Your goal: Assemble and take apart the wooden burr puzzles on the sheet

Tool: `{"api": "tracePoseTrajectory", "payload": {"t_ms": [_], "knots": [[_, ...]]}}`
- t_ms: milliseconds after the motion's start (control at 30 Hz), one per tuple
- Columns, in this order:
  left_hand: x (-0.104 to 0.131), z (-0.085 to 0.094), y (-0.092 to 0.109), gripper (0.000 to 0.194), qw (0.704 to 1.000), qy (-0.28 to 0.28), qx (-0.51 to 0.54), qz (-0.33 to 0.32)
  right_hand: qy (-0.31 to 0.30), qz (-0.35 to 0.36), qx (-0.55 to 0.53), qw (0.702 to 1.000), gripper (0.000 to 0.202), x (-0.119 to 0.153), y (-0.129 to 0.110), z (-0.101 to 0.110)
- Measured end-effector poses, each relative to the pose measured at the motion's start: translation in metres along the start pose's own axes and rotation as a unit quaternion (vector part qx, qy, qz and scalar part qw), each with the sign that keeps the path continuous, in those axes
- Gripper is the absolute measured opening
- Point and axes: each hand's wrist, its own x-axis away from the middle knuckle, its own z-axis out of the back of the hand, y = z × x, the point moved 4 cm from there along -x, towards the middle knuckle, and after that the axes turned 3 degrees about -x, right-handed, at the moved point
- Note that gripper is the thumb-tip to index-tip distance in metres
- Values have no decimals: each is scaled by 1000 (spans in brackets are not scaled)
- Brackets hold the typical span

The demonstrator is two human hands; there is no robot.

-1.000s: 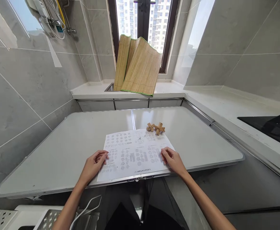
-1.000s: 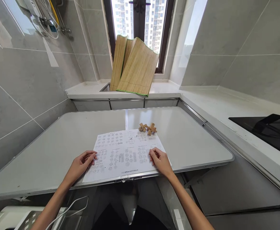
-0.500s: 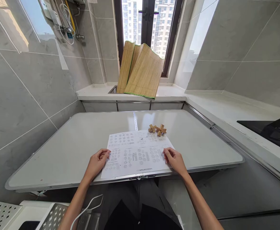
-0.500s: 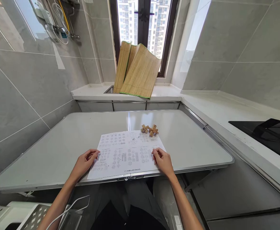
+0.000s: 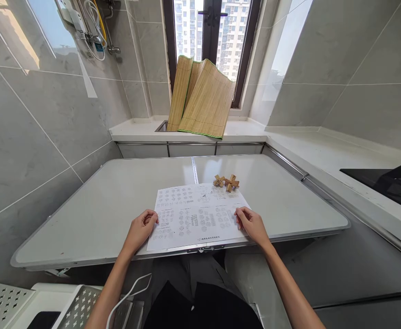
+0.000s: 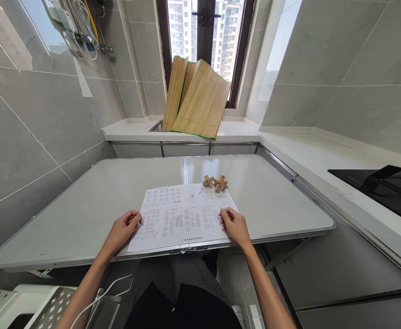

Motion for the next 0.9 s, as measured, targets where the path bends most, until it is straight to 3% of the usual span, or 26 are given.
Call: {"api": "tracePoseTrajectory", "payload": {"t_ms": [900], "knots": [[-1,-3,1,33,1000,-15,-2,10,1,-4,-2,1000,55,0,2,4]]}}
